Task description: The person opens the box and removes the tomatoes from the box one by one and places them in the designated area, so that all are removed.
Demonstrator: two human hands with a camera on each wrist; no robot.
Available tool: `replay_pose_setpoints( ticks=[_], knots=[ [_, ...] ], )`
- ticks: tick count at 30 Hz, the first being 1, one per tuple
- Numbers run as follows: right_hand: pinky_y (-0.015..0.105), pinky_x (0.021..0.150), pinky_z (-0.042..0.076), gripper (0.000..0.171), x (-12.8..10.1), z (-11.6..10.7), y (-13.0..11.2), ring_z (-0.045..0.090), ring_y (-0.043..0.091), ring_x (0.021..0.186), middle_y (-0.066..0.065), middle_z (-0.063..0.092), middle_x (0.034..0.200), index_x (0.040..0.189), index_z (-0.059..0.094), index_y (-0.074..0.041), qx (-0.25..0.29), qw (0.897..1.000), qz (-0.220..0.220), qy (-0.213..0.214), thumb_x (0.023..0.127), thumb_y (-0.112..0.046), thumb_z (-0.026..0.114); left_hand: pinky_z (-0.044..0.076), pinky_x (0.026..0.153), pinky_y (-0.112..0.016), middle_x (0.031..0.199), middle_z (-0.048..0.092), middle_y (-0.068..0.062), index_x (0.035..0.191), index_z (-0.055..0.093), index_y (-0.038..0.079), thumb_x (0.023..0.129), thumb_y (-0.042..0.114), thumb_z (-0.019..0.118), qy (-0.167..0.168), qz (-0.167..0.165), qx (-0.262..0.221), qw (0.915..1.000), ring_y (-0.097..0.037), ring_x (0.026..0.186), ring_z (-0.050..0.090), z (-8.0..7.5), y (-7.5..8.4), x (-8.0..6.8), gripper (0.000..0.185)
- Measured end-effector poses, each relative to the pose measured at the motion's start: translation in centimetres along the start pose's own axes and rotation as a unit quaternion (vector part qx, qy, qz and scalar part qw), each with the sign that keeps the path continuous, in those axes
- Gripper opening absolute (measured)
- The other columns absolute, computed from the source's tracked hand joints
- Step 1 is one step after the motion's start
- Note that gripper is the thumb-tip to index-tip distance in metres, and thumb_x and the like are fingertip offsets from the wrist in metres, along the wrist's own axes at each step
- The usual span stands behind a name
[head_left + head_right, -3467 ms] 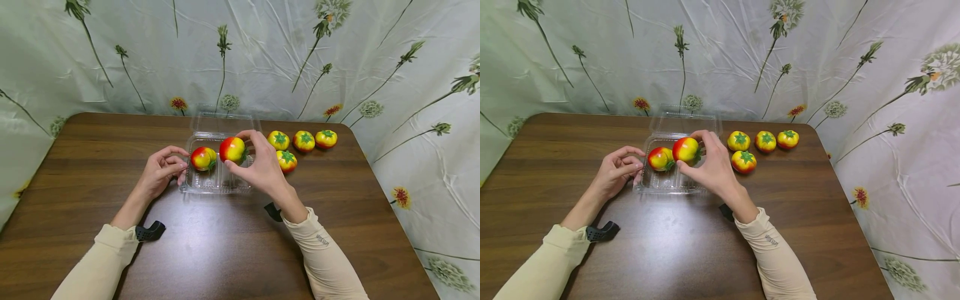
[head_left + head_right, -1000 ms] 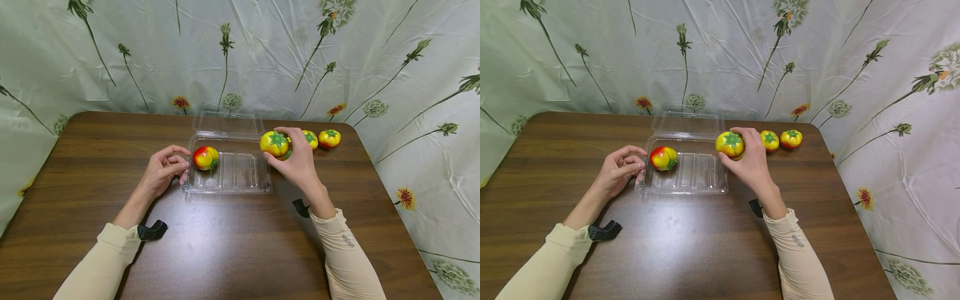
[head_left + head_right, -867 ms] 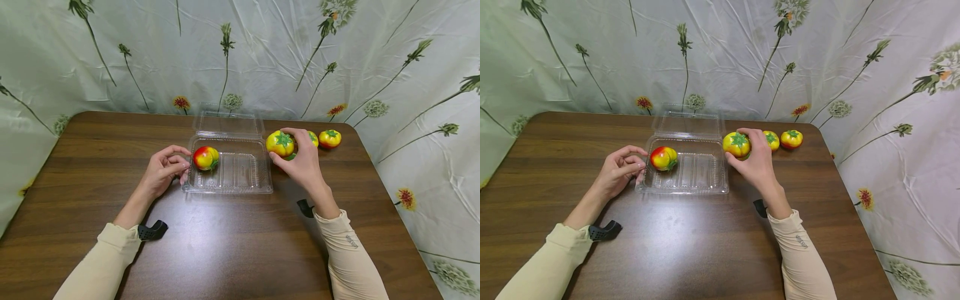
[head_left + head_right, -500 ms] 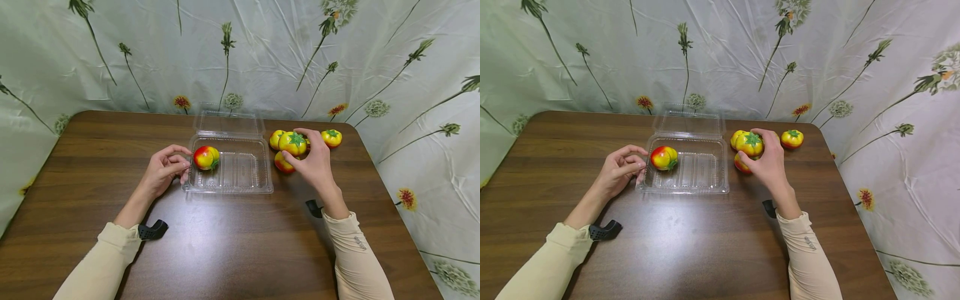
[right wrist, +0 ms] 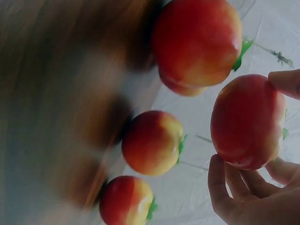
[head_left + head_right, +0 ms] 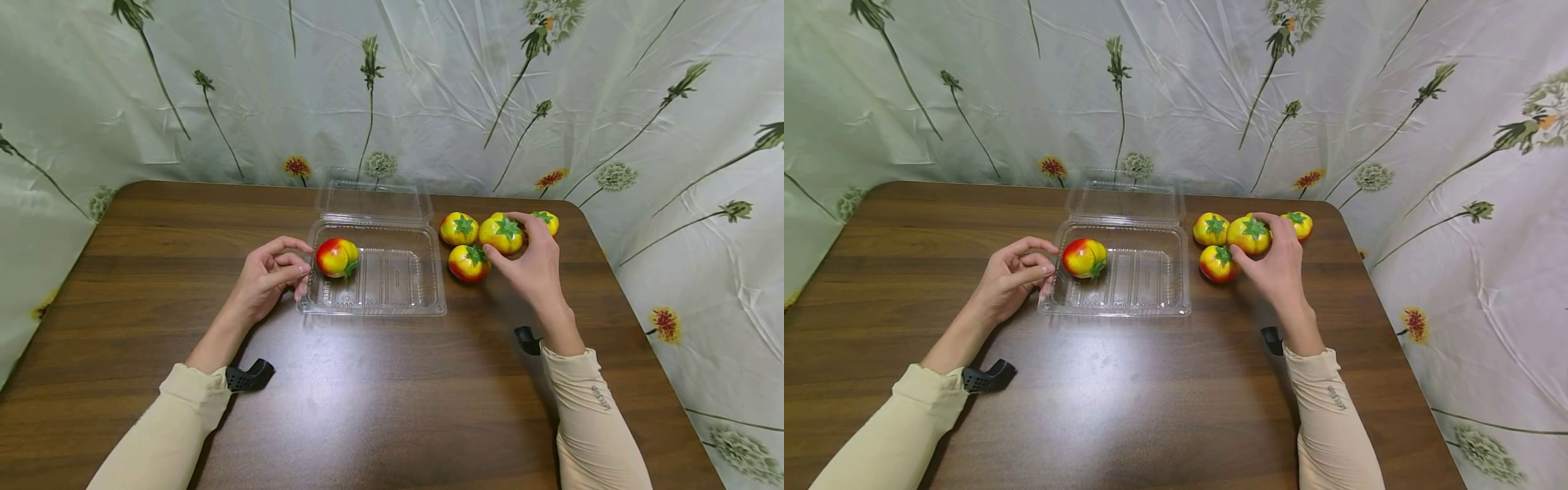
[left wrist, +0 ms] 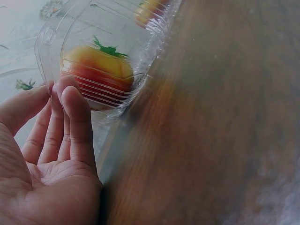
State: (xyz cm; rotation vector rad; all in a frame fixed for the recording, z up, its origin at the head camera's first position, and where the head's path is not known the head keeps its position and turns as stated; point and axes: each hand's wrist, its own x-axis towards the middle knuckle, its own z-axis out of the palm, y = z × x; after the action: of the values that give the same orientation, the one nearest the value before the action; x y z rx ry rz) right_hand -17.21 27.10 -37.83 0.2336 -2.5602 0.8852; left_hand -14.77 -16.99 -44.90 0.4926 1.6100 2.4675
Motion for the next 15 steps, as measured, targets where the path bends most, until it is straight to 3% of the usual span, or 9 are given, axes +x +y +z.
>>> replay_pose_setpoints(
  ticks=[7,15],
  knots=[
    [0.048,0.095,0.042,0.06,-0.2,-0.5,1.3,0.054,0.031,0.113,0.015,0.06,0.124,0.127,0.057,-0.004,-0.016,1.0,0.023,0.0,0.077,-0.027,0.082,0.052,0.045,-0.03,0.074,0.066,-0.017,0.117,0.051,-0.012,0.091,-0.018,0.052,0.001,0.0,0.001,1.0,-0.026,0.05,0.057,0.1,0.0,0.0,0.026],
    [0.046,0.091,0.042,0.059,-0.4,-0.8,2.3,0.053,0.032,0.111,0.015,0.058,0.125,0.128,0.057,-0.006,-0.021,0.999,0.041,0.0,0.078,-0.027,0.081,0.052,0.045,-0.03,0.075,0.067,-0.016,0.117,0.05,-0.013,0.091,-0.017,0.053,0.003,0.001,0.005,1.0,-0.027,0.05,0.057,0.1,0.0,0.0,0.027]
  ],
)
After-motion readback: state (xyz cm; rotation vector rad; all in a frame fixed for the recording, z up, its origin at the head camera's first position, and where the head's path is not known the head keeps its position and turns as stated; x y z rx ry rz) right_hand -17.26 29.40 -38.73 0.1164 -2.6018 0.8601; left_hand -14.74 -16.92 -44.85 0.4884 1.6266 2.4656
